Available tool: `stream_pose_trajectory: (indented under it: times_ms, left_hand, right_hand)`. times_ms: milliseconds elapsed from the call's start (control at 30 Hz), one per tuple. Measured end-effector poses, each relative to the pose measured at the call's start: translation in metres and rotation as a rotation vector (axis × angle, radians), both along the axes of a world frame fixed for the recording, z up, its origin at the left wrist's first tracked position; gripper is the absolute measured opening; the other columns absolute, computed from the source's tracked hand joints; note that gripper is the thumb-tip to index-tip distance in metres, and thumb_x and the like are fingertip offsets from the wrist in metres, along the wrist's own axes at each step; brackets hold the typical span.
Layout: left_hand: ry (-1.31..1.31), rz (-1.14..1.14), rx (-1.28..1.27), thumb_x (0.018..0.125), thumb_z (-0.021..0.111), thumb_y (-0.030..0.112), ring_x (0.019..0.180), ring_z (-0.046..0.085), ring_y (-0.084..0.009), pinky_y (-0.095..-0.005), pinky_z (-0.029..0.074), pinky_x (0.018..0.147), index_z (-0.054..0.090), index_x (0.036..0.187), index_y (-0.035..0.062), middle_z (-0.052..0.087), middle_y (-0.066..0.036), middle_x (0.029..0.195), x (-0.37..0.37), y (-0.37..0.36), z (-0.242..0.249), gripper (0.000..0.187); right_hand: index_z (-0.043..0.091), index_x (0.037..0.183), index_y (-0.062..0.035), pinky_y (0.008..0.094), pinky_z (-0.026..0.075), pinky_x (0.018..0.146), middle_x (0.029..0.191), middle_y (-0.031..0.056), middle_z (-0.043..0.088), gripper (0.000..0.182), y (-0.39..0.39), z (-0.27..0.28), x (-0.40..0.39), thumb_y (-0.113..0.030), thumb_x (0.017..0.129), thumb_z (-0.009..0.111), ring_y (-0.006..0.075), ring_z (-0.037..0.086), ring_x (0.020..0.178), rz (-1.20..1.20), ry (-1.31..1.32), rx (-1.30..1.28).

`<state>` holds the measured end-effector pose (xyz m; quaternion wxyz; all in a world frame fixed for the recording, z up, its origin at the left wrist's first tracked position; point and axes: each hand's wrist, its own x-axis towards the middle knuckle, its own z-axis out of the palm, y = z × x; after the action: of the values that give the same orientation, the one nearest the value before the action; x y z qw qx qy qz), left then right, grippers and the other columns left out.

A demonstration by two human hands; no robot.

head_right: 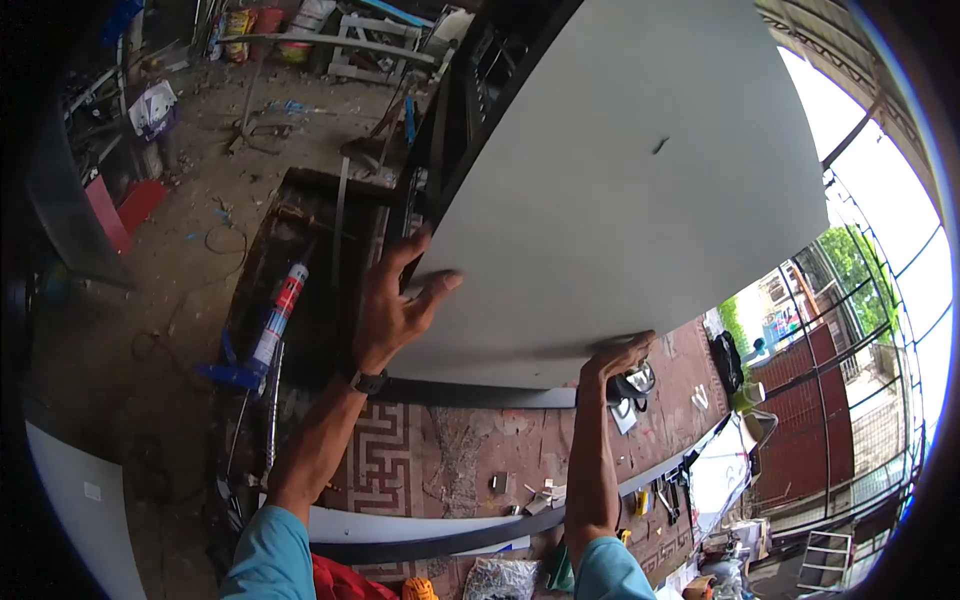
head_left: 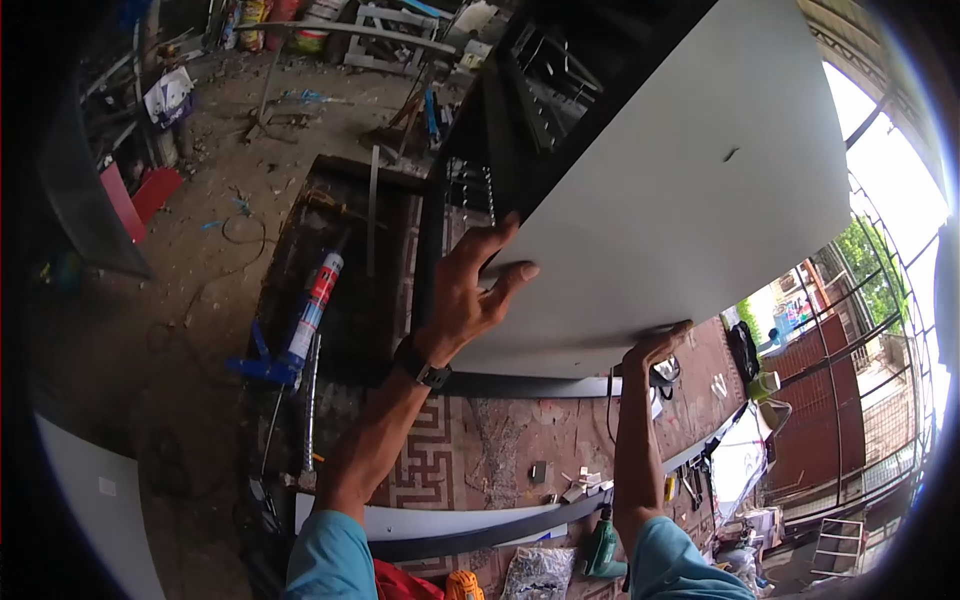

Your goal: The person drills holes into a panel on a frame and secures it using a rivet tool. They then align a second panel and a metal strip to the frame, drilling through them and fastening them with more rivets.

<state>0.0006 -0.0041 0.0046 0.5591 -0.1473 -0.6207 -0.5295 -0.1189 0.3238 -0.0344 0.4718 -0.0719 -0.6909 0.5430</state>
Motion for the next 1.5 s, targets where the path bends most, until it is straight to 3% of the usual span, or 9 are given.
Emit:
stream_pose_trajectory:
  times_ms: [167,333,433,467,600,633,1233,1367,1500]
  left_hand:
    - [-0.173,0.136,-0.056,0.077,0.073,0.03,0.094,0.063,-0.0281,-0.0342,0.05,0.079,0.056,0.118,0.003,0.062,-0.014,0.109,0.002,-0.001,-0.005,0.052]
    - [-0.179,0.248,-0.061,0.073,0.079,0.028,0.097,0.056,-0.0237,-0.0355,0.045,0.087,0.05,0.112,-0.009,0.055,-0.017,0.108,-0.016,-0.015,-0.014,0.062]
    - [0.099,-0.002,0.117,0.073,0.079,0.027,0.095,0.058,-0.0243,-0.0348,0.046,0.087,0.05,0.111,-0.0104,0.056,-0.018,0.107,-0.026,0.002,-0.007,0.061]
    - [0.036,-0.045,0.138,0.074,0.078,0.031,0.099,0.056,-0.0248,-0.0352,0.045,0.088,0.052,0.11,-0.0071,0.057,-0.017,0.109,-0.021,0.004,-0.006,0.058]
    - [-0.202,0.15,-0.006,0.074,0.076,0.04,0.106,0.053,-0.0258,-0.0357,0.042,0.093,0.052,0.117,-0.0041,0.055,-0.015,0.111,-0.012,-0.011,-0.021,0.066]
    - [-0.175,0.116,0.09,0.071,0.077,0.041,0.108,0.052,-0.0252,-0.0356,0.042,0.093,0.052,0.118,-0.0041,0.055,-0.015,0.111,-0.007,-0.002,-0.018,0.07]
    - [-0.128,0.102,0.025,0.083,0.068,0.024,0.104,0.059,-0.0306,-0.0358,0.048,0.087,0.053,0.115,-0.0013,0.059,-0.02,0.113,0.011,0.011,0.001,0.043]
    - [-0.157,0.094,0.021,0.082,0.069,0.027,0.103,0.06,-0.0308,-0.0364,0.048,0.086,0.053,0.114,-0.0012,0.06,-0.02,0.112,0.007,0.011,-0.006,0.045]
    - [-0.216,0.085,0.023,0.081,0.07,0.029,0.101,0.06,-0.0305,-0.0362,0.047,0.086,0.054,0.113,-0.0026,0.061,-0.02,0.111,0.011,0.008,-0.002,0.048]
  right_hand:
    - [0.044,0.128,0.0035,0.0402,0.029,0.103,0.129,0.0192,0.047,0.045,0.05,-0.033,-0.008,-0.027,0.096,0.035,0.0325,0.041,0.121,-0.001,-0.032,0.629]
    - [0.057,0.119,-0.0019,0.0348,0.041,0.094,0.121,0.0112,0.058,0.038,0.111,-0.027,0.112,-0.025,0.09,0.051,0.0258,0.054,0.11,0.465,-0.726,0.361]
    - [0.054,0.123,-0.0036,0.0366,0.04,0.096,0.119,0.0187,0.058,0.055,0.23,-0.13,0.217,-0.028,0.076,0.069,0.031,0.054,0.111,0.525,-0.96,0.692]
    - [0.045,0.131,-0.0036,0.0383,0.038,0.099,0.126,0.0225,0.051,0.073,0.193,-0.087,0.258,-0.034,0.071,0.073,0.0342,0.05,0.116,0.431,-1.339,0.607]
    - [0.012,0.144,-0.0065,0.0438,0.036,0.101,0.136,0.0234,0.04,0.112,0.276,-0.182,0.391,-0.034,0.062,0.082,0.0369,0.041,0.125,0.593,-1.283,0.827]
    - [0.009,0.144,-0.0073,0.044,0.037,0.1,0.132,0.0237,0.044,0.115,0.26,-0.165,0.402,-0.032,0.061,0.084,0.0381,0.045,0.121,0.672,-1.178,0.556]
    - [0.03,0.138,-0.0129,0.0454,0.046,0.085,0.11,0.0235,0.058,0.086,0.155,-0.039,0.432,-0.019,0.063,0.072,0.0399,0.057,0.101,0.395,-1.379,1.188]
    - [0.044,0.124,-0.0174,0.0455,0.05,0.07,0.084,0.0182,0.065,0.065,0.113,0.031,0.413,-0.014,0.063,0.064,0.043,0.062,0.078,0.149,-1.246,0.993]
    - [0.044,0.127,-0.0058,0.0348,0.048,0.083,0.104,0.0146,0.062,0.071,0.075,0.099,0.407,-0.002,0.06,0.068,0.0257,0.061,0.096,0.358,-1.005,0.475]
